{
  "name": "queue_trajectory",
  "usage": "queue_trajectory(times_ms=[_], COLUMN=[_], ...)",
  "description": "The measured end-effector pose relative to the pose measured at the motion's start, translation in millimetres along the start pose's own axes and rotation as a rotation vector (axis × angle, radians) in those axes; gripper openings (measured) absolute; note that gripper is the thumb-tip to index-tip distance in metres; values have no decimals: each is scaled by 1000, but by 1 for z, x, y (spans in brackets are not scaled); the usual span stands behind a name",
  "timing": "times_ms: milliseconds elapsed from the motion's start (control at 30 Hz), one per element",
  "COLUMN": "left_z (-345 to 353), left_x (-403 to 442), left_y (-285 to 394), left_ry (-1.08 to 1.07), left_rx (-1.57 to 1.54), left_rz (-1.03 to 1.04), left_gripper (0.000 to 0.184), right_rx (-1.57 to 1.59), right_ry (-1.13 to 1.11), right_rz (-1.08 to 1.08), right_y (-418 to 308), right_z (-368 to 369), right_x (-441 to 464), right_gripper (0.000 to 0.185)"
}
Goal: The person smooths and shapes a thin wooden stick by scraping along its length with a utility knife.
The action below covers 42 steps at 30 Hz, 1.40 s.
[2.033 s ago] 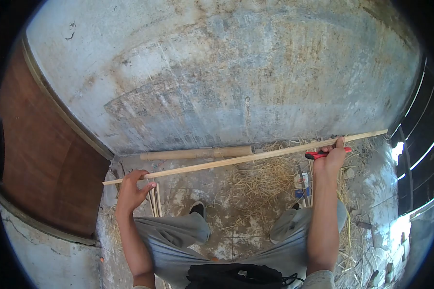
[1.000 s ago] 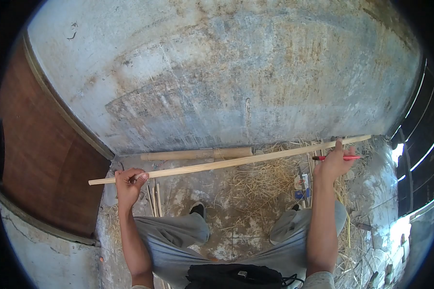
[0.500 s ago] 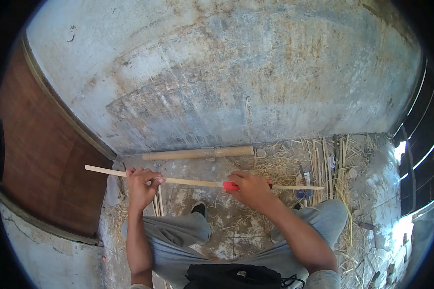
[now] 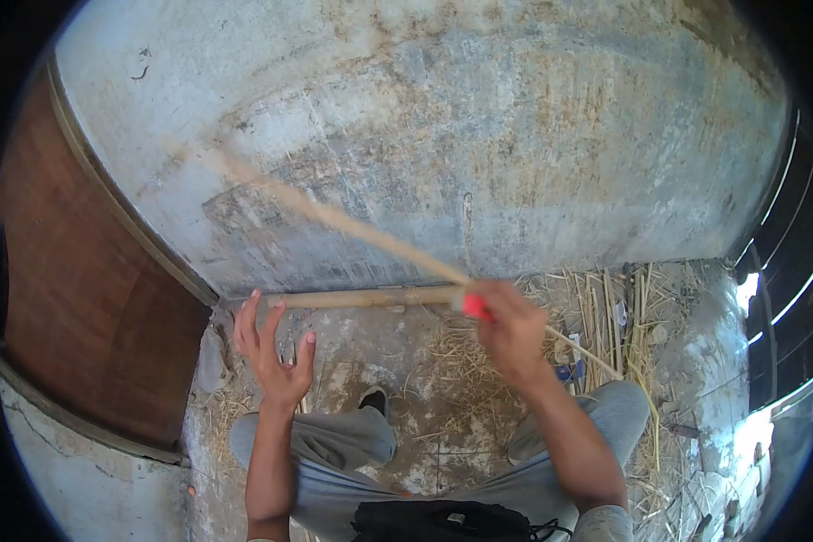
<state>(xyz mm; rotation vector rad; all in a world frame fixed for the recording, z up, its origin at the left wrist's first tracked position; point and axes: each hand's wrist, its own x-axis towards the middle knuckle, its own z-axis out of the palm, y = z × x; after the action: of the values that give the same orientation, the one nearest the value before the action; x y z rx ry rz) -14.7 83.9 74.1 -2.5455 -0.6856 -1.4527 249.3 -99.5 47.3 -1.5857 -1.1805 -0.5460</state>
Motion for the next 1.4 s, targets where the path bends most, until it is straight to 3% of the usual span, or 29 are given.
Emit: queue_trajectory(times_ms=[67,200,267,300,367,400,533,633,700,933,1000,1133,1200,1233,1267,1333,1400], left_z=[1,1,1,2,3,5,15,25,33,18,-11,-69,-92,-102,-101,-94,-66], left_x=[-2,-3,-5,-6,-8,-9,-11,-13,-16,-13,-8,-14,-15,-4,-8,-24,-36], left_y=[-2,-7,-7,-6,-4,-2,15,34,42,34,36,43,47,49,47,38,38], left_ry=[-11,-33,-22,-19,-9,-1,-40,-199,-255,-321,-425,-639,-954,-1250,-1255,-1388,-1309], left_rx=[6,-5,-8,-11,-29,-49,-114,-137,37,135,50,37,-131,-150,-144,-445,-653], left_rz=[-23,-61,-70,-71,-57,-42,21,89,190,191,139,-23,-317,-457,-457,-549,-459], left_gripper=[42,36,35,33,33,33,40,49,58,39,29,27,26,32,32,41,46], right_rx=[-113,-475,-152,-152,235,233,657,781,830,1010,952,978,1010,1013,1041,1072,1093], right_ry=[231,713,912,911,1025,1031,816,768,626,428,340,206,53,52,5,-46,-84], right_rz=[-102,-97,166,165,390,391,645,753,837,1157,1213,1294,1332,1340,1344,1350,1301], right_y=[8,20,14,8,-1,2,15,4,-3,-11,-14,-18,-24,-29,-36,-45,-49], right_z=[-24,-93,-118,-123,-127,-120,-65,-35,-16,22,24,33,39,40,39,41,44], right_x=[23,59,67,70,72,68,40,25,12,-20,-18,-32,-44,-48,-49,-55,-58], right_gripper=[24,14,13,13,21,21,24,20,18,23,25,25,23,23,22,21,19])
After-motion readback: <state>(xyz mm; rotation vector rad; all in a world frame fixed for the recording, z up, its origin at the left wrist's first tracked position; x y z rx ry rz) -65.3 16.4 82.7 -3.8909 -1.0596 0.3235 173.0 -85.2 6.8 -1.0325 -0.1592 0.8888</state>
